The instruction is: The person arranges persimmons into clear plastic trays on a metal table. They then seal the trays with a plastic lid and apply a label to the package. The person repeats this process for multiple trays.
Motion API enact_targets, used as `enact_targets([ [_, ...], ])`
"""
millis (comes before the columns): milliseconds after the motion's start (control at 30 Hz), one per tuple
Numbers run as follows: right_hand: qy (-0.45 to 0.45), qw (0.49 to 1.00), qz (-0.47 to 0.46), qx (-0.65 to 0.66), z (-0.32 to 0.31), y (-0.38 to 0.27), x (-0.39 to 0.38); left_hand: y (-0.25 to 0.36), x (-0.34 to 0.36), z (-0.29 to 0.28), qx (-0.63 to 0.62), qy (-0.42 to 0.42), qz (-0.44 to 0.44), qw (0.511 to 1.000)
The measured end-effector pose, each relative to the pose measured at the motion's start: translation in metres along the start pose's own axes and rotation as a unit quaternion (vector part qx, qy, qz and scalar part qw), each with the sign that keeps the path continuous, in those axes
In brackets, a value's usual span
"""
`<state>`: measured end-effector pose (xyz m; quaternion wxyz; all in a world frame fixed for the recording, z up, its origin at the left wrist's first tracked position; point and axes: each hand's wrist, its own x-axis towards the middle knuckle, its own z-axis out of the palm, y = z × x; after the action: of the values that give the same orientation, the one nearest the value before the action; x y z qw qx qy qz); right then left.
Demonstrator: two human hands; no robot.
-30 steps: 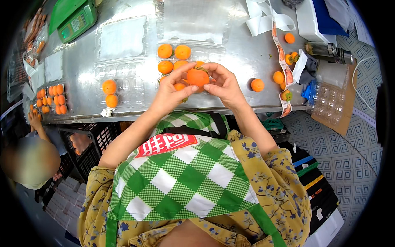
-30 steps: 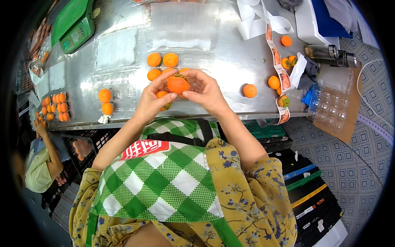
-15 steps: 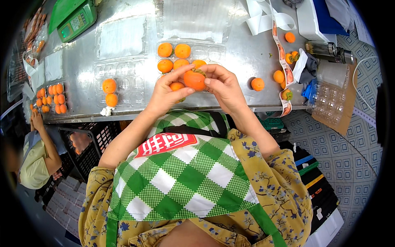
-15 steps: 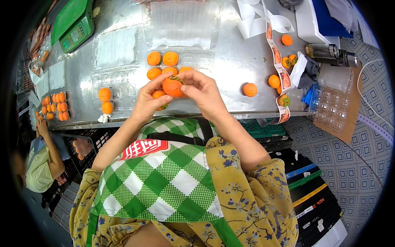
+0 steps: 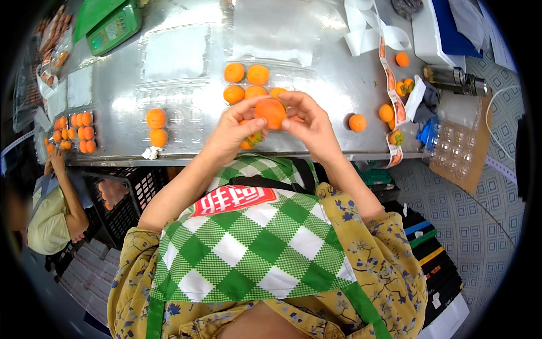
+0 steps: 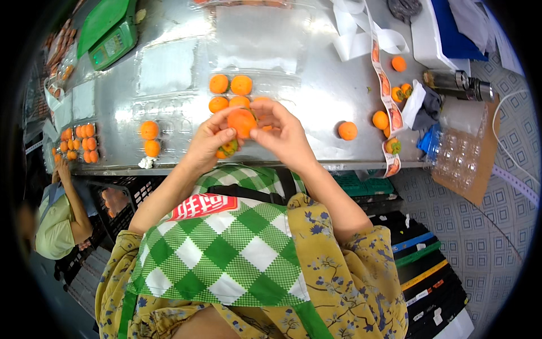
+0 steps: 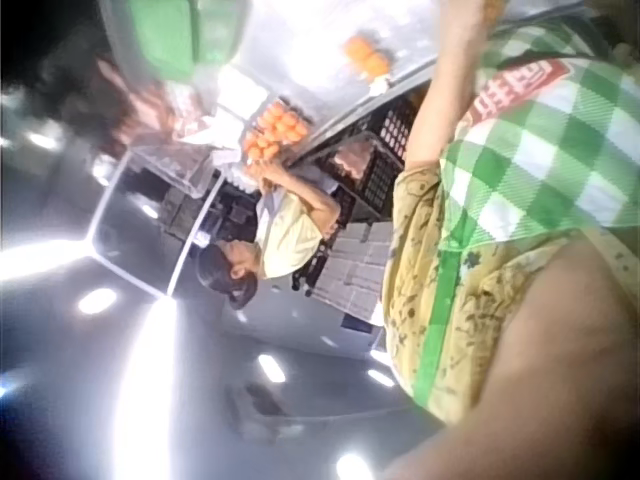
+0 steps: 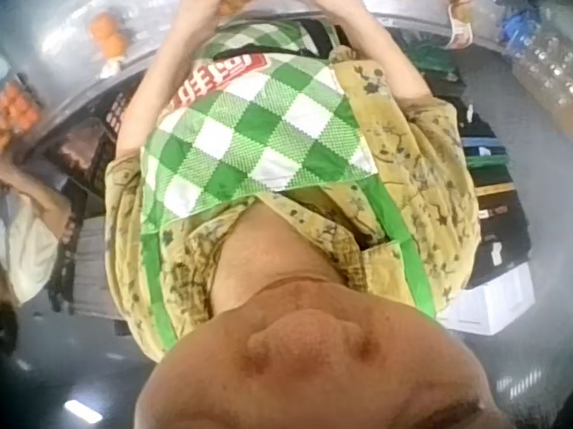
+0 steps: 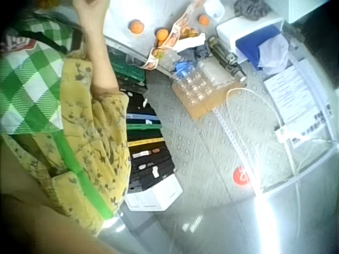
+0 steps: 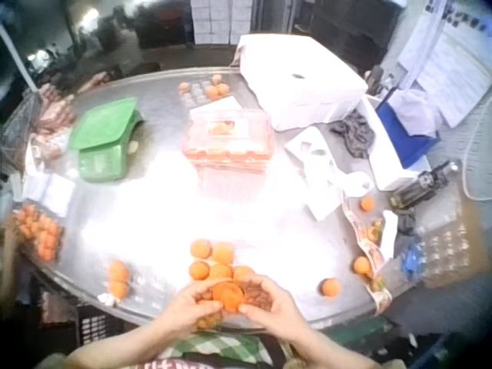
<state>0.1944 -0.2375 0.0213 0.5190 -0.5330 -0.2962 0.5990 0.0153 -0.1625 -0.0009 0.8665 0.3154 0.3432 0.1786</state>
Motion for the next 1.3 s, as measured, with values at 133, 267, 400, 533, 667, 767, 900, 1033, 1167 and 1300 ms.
enact_targets([
  [133,-0.010,0.951,-0.163,-0.263,0.003,-0.003,-0.002,0.000,-0.002,0.003,-0.063,-0.025,-0.076,0.995],
  [267,0.002,0.961,-0.161,-0.224,0.000,0.004,0.003,-0.002,0.002,-0.006,-0.164,-0.079,-0.143,0.973],
  [400,0.064,0.997,-0.041,0.023,-0.007,0.007,0.002,0.003,-0.001,-0.003,-0.276,-0.085,-0.110,0.951],
  [533,0.054,0.986,0.006,0.158,-0.020,0.010,0.002,0.004,0.000,-0.003,-0.271,-0.087,-0.082,0.955],
  [667,0.029,0.985,0.033,0.166,-0.024,0.012,-0.005,0.010,0.001,0.004,-0.228,-0.055,-0.094,0.967],
  [767,0.018,0.997,-0.006,0.070,-0.021,0.011,-0.007,0.005,0.001,0.000,-0.186,-0.044,-0.085,0.978],
  [900,-0.011,0.998,-0.059,0.015,-0.017,0.011,-0.007,-0.003,0.001,-0.003,-0.133,-0.015,-0.059,0.989],
  [1033,-0.023,0.997,-0.067,-0.032,-0.016,0.010,-0.009,0.005,0.000,0.008,-0.100,-0.011,-0.042,0.994],
  [1167,-0.036,0.997,-0.050,-0.036,-0.015,0.007,-0.010,0.003,0.001,0.005,-0.082,-0.020,-0.048,0.995],
  [1300,-0.049,0.998,-0.050,-0.010,-0.014,0.008,-0.009,0.005,0.000,0.004,-0.102,-0.016,-0.054,0.993],
])
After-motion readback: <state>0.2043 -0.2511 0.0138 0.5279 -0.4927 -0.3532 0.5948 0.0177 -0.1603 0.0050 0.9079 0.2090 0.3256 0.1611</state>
